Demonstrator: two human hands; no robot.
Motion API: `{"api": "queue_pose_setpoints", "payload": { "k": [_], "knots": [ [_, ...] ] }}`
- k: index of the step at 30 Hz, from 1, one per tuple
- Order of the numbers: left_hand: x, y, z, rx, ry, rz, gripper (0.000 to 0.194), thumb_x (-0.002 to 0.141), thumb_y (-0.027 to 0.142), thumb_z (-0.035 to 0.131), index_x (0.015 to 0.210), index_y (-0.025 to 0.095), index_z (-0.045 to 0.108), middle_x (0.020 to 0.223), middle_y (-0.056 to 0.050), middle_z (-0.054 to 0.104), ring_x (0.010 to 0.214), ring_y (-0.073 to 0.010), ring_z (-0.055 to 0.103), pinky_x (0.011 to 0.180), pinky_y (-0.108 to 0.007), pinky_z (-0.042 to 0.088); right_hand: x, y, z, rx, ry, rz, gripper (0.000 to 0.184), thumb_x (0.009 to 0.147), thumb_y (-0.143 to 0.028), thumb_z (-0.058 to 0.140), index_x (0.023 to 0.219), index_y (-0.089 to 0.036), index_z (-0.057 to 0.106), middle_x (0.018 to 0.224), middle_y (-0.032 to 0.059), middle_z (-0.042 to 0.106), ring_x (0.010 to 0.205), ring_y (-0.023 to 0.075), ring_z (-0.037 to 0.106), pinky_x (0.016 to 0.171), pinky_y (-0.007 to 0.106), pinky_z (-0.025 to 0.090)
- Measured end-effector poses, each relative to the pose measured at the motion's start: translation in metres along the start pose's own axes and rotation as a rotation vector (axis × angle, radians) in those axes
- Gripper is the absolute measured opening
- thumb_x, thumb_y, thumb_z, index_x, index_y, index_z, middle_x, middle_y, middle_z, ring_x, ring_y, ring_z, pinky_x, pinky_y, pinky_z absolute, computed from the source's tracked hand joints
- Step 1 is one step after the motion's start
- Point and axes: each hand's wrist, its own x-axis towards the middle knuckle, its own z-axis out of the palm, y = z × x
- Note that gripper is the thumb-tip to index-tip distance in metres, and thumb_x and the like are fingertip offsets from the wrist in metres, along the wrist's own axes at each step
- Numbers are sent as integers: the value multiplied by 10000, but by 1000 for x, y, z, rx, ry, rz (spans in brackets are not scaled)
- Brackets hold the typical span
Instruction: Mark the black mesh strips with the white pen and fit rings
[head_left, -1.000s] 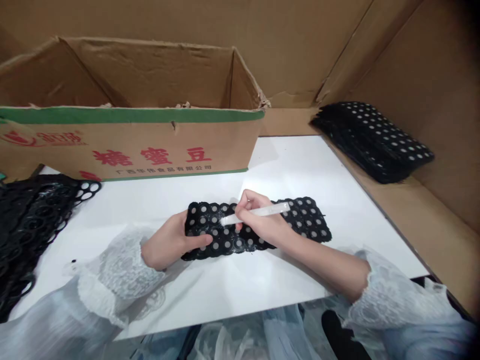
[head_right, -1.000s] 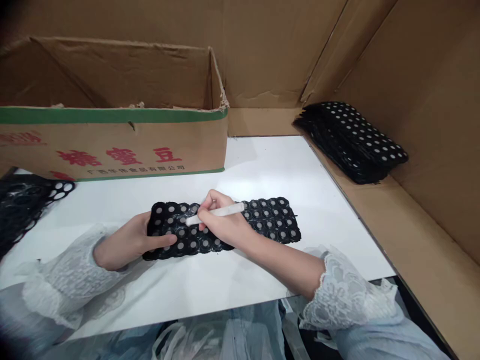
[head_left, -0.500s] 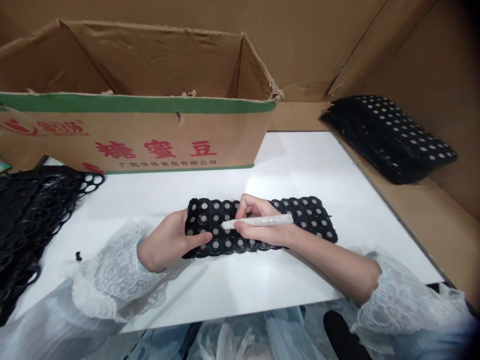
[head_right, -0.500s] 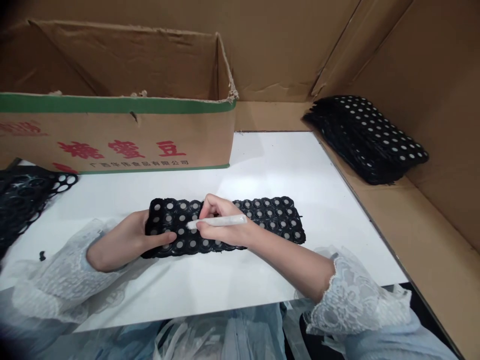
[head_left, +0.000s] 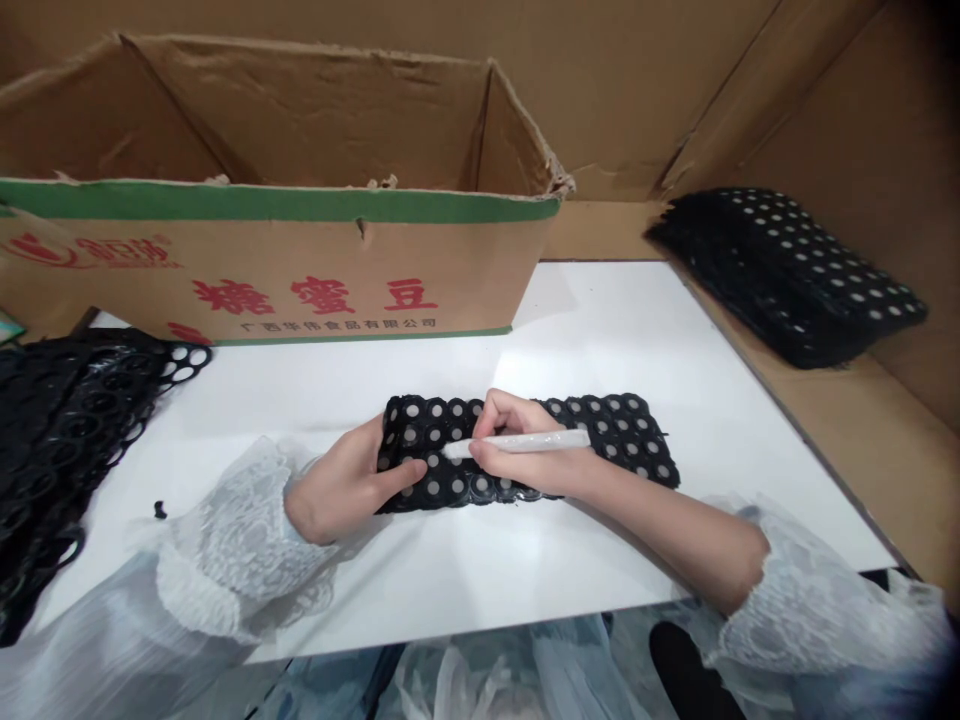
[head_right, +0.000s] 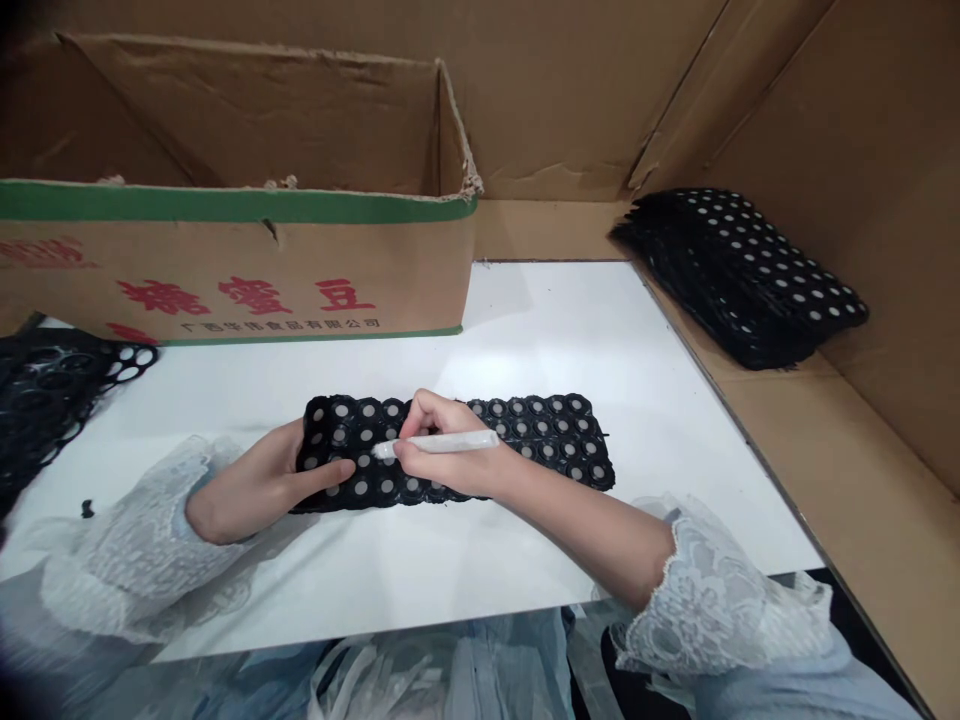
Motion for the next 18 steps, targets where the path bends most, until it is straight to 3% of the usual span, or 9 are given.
{"api": "queue_pose_setpoints", "payload": {
  "k": [11,14,18],
  "knots": [
    [1,-4,2,9,20,72,332,776,321,510,1064,173,437,1083,-54,581,908,-192,567,744,-285,454,2,2,-1,-79,-40,-13,152,743,-238,531,717,-185,392,605,-41,500,460,47,423,432,181,329],
    [-5,1,6,184,62,81,204,786,316,477,938,184,446,832,-7,607,736,-165,567,624,-258,423,0,2,3,-191,-26,-35,141,751,-231,516,725,-190,384,598,-48,500,477,53,433,459,182,331],
    [-16,14,15,344,74,85,123,809,314,415,765,206,374,569,55,498,503,-118,468,491,-224,330,-6,-3,13,-399,33,-90,92,782,-236,469,754,-199,389,587,-55,476,509,70,442,494,195,317]
  ]
}}
